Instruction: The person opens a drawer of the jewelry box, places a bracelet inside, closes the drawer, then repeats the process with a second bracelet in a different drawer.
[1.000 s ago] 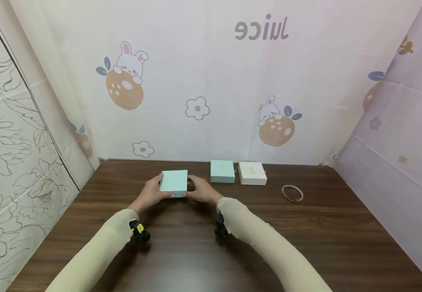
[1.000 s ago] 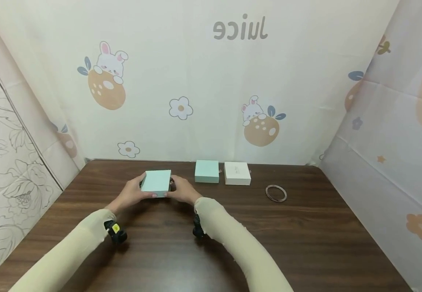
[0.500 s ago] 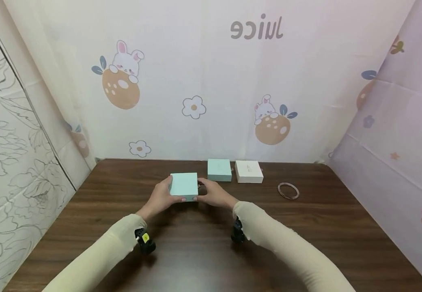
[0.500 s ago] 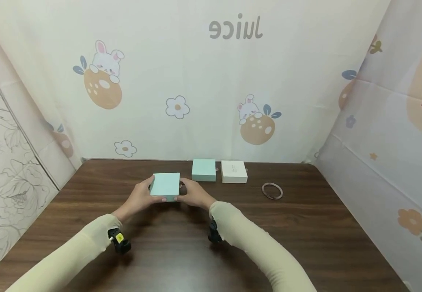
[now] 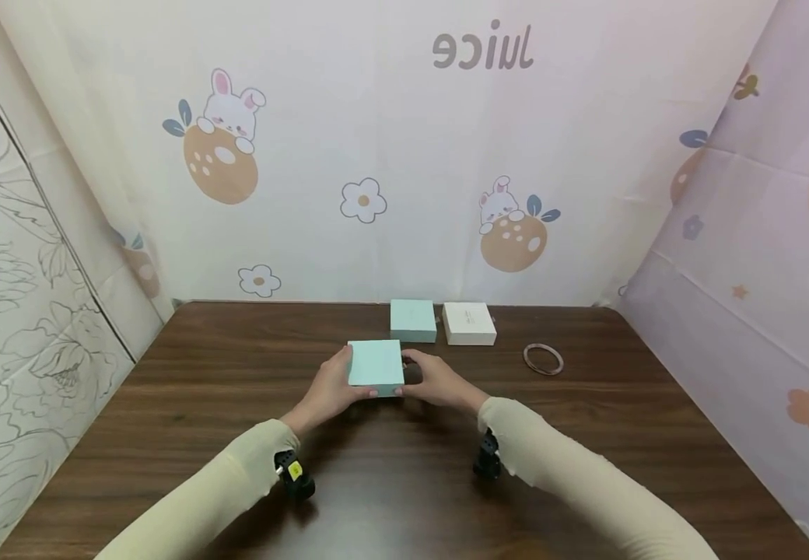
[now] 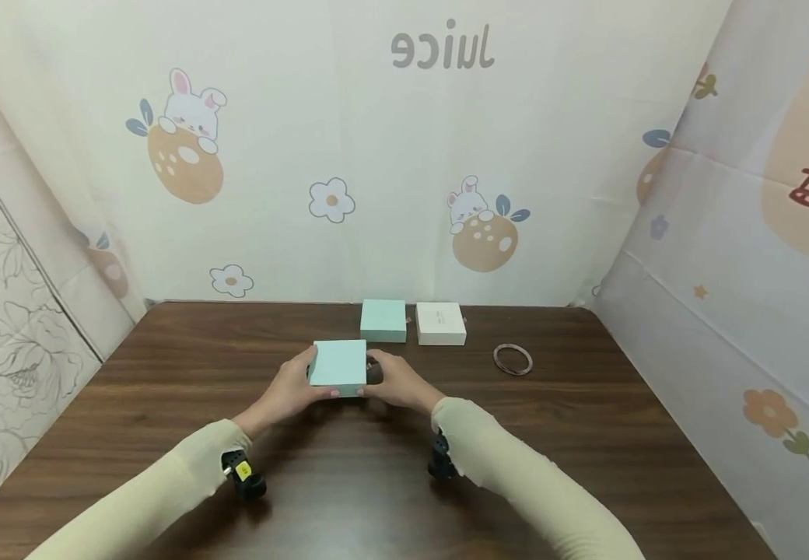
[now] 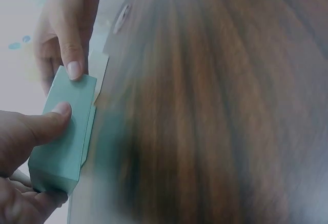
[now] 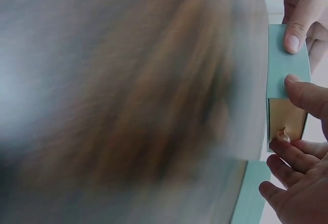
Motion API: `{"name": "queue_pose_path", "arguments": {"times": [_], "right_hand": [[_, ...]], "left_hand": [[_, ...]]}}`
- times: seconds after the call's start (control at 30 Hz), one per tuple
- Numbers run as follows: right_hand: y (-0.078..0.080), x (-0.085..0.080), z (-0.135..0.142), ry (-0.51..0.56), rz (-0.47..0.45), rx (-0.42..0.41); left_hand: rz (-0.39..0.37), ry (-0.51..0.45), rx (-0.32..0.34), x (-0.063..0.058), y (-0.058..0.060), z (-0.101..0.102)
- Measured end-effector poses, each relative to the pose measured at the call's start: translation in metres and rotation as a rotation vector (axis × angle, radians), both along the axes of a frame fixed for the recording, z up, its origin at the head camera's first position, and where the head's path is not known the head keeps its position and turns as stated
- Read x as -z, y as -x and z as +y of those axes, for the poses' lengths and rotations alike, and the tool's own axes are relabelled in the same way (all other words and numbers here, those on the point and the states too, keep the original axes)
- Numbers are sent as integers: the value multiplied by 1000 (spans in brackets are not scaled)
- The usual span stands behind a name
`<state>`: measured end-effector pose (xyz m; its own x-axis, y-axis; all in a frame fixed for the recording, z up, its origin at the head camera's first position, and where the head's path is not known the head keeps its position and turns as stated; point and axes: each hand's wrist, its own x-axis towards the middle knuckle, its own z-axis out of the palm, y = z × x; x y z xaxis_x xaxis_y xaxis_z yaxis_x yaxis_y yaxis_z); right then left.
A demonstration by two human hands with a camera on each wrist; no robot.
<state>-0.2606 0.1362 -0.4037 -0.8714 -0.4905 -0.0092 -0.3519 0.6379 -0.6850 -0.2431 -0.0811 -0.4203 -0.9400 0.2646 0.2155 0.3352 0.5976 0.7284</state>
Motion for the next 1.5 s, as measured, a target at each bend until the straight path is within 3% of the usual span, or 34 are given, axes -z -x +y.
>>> {"name": "queue_pose_path", "arguments": {"times": [0.23,0.63,1.03,1.23,1.5], "right_hand": [[-15,9,26,11,-2,14],[-31,13,52,13,35,-19],[-34,19,56,0,30,-9],[-33,22,63,-5,23,-45],[-23,21,76,-2,105,-85]], "left_hand": [[-3,-43,88,6,-10,17],[-55,11,189,11,-23,30],[-82,36,190,18,-26,33],[-88,37,192,19,-27,33],[-112,47,206,15,-18,27]]}}
